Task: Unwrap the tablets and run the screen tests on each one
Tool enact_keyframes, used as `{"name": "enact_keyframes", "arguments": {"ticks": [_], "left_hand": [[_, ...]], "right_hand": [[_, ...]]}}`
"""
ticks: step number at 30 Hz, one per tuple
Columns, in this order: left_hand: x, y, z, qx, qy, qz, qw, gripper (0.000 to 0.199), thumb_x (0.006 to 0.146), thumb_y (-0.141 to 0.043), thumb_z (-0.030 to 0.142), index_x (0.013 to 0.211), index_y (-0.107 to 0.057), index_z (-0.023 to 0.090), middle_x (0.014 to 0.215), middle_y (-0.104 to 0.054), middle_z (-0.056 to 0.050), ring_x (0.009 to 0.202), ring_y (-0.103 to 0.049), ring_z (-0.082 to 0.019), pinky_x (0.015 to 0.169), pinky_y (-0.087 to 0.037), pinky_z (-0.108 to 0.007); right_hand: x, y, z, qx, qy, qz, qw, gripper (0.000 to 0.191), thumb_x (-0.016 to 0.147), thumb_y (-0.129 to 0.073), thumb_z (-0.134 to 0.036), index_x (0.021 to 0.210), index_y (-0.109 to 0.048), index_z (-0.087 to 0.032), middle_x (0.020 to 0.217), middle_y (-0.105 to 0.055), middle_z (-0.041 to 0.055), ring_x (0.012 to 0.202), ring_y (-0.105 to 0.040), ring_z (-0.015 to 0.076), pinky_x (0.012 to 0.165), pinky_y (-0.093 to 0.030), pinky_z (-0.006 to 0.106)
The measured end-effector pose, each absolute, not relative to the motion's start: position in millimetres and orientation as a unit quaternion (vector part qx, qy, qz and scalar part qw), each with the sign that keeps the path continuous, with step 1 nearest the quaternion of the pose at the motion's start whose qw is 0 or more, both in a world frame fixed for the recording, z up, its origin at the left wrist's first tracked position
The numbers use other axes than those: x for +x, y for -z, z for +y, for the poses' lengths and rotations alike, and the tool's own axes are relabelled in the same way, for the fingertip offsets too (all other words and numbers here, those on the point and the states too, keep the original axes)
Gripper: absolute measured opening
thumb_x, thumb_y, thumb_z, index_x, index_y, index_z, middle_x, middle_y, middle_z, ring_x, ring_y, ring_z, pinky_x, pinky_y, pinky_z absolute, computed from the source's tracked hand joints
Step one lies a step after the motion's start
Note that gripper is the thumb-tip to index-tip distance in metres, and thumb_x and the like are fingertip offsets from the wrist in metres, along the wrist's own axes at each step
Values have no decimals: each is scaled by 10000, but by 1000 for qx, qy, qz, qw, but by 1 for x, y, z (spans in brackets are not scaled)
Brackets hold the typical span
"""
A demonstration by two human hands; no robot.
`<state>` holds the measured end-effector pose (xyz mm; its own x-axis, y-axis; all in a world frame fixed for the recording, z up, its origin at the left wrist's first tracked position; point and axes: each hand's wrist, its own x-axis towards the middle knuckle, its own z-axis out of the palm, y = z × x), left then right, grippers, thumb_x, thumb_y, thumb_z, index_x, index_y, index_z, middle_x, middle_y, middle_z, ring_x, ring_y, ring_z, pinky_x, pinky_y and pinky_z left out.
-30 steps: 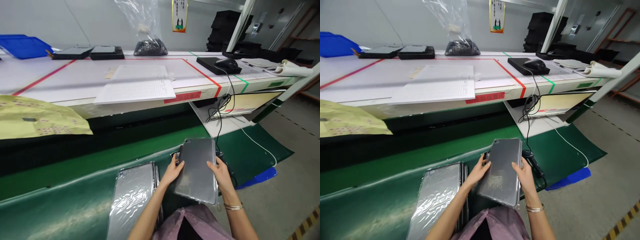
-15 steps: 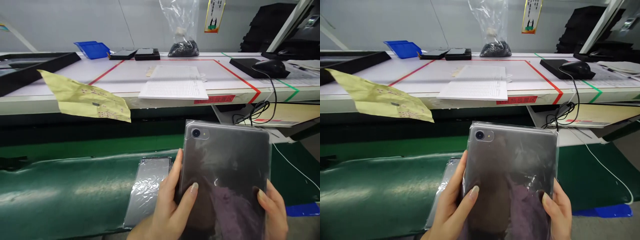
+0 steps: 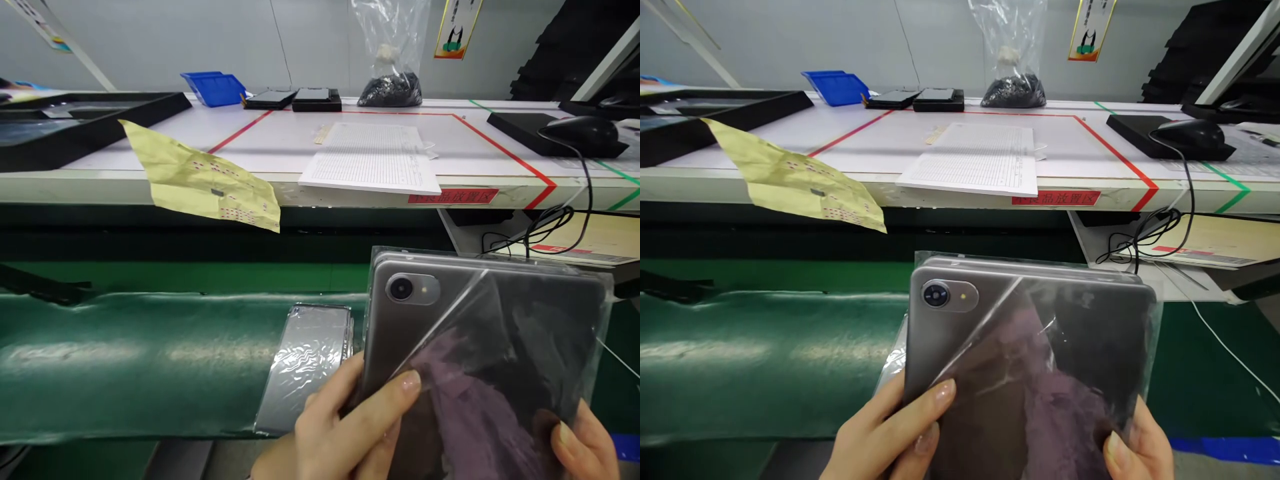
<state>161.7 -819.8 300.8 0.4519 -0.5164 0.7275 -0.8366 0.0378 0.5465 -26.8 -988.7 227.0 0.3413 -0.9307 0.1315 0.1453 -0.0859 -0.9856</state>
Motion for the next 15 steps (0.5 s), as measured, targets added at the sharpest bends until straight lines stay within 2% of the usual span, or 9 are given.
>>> {"name": "enact_keyframes", "arguments": {"ticks": [5,8,10,13,14,15], "left_hand": [[156,-304,-819,665,-128,-491,548,453,846,-520,121,1212,-624,367,1120,-674,-14,769,-679,-146,535,-568,-217],[157,-303,-820,631,-125,-502,578,397,850,-519,125,1155,-667,331,1112,-676,-30,783,-679,-146,548,-560,-198],[161,-300,-820,607,-122,-511,596,384,841,-567,175,1192,-647,308,1123,-673,-45,809,-684,-159,572,-564,-196],[173,-290,-820,622,-50,-483,615,604,735,-739,315,1306,-549,260,1067,-694,-70,790,-689,-196,581,-578,-233],[177,-285,-822,634,-18,-463,619,613,704,-770,334,1276,-567,246,994,-711,-62,746,-688,-194,564,-576,-237],[181,-279,-824,642,6,-445,624,521,697,-779,332,1184,-621,235,894,-723,-42,677,-680,-179,534,-565,-229]], "right_hand": [[-41,-216,-995,-597,453,344,566,359,741,-642,-404,1073,-686,-275,711,-690,86,727,-664,305,688,-524,437],[-41,-215,-1002,-623,489,283,541,284,709,-655,-320,980,-711,-258,673,-681,58,550,-616,233,535,-502,353],[-35,-218,-1003,-647,495,215,539,259,722,-633,-273,964,-713,-227,651,-676,47,457,-569,193,478,-483,326],[-16,-220,-995,-654,497,183,540,318,800,-581,-272,1100,-661,-201,779,-709,62,554,-628,196,525,-518,314],[-9,-220,-991,-658,503,188,528,338,814,-587,-275,1140,-639,-200,842,-714,65,623,-652,200,546,-527,301],[-2,-221,-989,-669,509,187,509,340,820,-601,-273,1152,-629,-205,884,-714,60,673,-660,194,558,-530,281]]}}
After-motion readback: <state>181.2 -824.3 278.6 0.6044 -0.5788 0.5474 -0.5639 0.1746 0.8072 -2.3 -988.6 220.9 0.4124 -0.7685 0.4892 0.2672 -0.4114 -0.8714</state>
